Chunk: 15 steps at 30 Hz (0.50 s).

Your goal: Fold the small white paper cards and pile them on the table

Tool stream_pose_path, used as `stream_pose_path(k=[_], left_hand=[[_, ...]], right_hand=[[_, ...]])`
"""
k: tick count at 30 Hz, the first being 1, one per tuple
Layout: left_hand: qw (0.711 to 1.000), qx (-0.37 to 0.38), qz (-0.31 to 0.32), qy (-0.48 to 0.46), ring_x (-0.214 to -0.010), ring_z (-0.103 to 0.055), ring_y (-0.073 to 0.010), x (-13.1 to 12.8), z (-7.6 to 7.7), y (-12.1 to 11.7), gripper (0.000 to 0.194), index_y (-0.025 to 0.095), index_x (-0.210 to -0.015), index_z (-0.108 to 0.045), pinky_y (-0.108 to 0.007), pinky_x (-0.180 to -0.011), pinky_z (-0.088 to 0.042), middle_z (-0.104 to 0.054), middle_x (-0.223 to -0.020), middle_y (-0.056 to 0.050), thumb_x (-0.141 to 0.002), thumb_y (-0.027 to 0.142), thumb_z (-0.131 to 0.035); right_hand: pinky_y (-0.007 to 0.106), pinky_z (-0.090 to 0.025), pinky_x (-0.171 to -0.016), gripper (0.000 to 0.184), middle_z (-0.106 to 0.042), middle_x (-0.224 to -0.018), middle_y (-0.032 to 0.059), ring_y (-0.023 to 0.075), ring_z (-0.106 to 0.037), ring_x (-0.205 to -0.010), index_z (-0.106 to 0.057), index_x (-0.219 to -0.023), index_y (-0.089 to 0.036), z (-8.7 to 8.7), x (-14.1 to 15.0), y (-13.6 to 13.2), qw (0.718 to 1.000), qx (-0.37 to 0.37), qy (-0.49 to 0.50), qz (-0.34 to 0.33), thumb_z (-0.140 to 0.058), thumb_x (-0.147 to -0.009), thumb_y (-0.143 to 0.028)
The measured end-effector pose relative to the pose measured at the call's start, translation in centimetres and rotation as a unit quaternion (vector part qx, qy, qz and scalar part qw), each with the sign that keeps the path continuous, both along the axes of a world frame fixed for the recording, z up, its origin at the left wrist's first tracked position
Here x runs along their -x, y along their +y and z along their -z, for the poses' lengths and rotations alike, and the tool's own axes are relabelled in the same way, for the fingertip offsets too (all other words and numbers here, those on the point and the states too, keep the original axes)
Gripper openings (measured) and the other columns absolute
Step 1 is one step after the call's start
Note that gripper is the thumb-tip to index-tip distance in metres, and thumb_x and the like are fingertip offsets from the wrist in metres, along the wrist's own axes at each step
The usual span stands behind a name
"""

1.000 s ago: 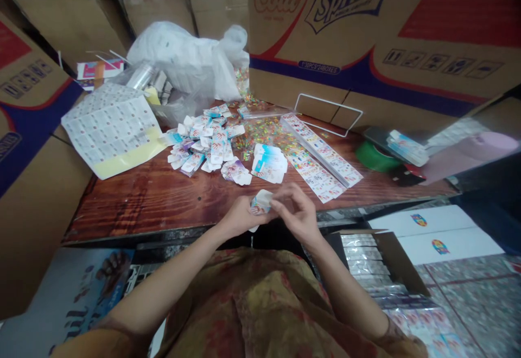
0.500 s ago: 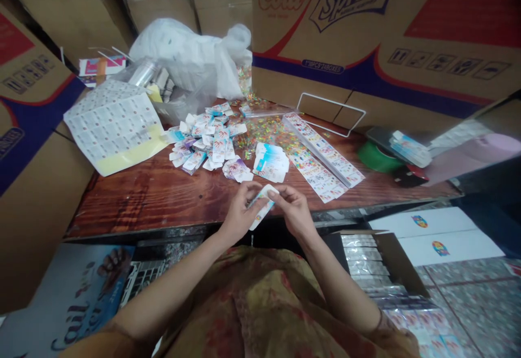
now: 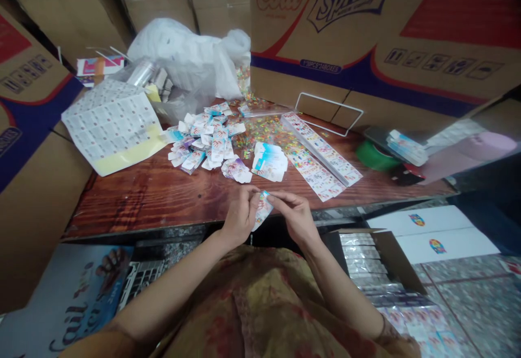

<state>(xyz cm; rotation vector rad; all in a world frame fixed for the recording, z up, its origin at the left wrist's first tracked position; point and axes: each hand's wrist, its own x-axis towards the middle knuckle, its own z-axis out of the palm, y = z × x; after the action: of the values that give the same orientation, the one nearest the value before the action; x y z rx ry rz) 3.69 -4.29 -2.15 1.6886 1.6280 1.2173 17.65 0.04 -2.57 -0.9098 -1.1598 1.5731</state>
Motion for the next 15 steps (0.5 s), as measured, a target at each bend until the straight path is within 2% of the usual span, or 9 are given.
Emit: stream_pose_path(k=[2,8,12,15], left_hand=[[1.0,-0.003,0.006,0.008,-0.072,-0.062,-0.0138,0.08,-0.12,0.0,0.015,0.019,-0.103,-0.041,-0.025,-0.063,-0.043,-0.063,-0.085,-0.003,-0.095,0.031,-0.034],[1.0,0.008,0.011,0.025,-0.074,-0.063,-0.0146,0.32,-0.03,0.24,0.015,0.02,-0.104,-0.042,-0.026,-0.066,-0.044,-0.064,-0.088,-0.003,-0.094,0.029,-0.034],[1.0,0.015,0.003,0.011,-0.076,-0.063,-0.0145,0.43,0.17,0.29,0.017,0.019,-0.104,-0.042,-0.026,-0.068,-0.045,-0.064,-0.088,-0.003,-0.095,0.03,-0.033],[1.0,0.016,0.009,0.005,-0.073,-0.063,-0.0145,0.59,0.38,0.13,0.019,0.019,-0.106,-0.042,-0.026,-0.066,-0.044,-0.064,-0.085,-0.003,-0.095,0.031,-0.032]], right_hand=[[0.03,-0.052,-0.072,0.013,-0.074,-0.078,0.0005,0.0159,-0.065,-0.07,-0.076,-0.077,-0.025,0.04,-0.03,0.18,1.0,0.022,0.012,-0.004,-0.079,-0.065,-0.03],[0.029,-0.051,-0.066,0.014,-0.073,-0.072,0.0007,0.0155,-0.063,-0.064,-0.075,-0.071,-0.021,-0.25,-0.03,0.57,0.999,0.027,-0.011,-0.015,-0.079,-0.063,-0.032],[0.029,-0.05,-0.068,0.013,-0.072,-0.073,0.0015,0.0165,-0.063,-0.068,-0.076,-0.074,-0.021,-0.37,0.06,0.39,0.997,-0.052,-0.062,-0.002,-0.075,-0.068,-0.033],[0.029,-0.05,-0.068,0.013,-0.071,-0.075,0.0023,0.017,-0.063,-0.07,-0.076,-0.078,-0.022,-0.3,0.03,0.42,0.992,-0.091,-0.088,-0.022,-0.073,-0.072,-0.033]])
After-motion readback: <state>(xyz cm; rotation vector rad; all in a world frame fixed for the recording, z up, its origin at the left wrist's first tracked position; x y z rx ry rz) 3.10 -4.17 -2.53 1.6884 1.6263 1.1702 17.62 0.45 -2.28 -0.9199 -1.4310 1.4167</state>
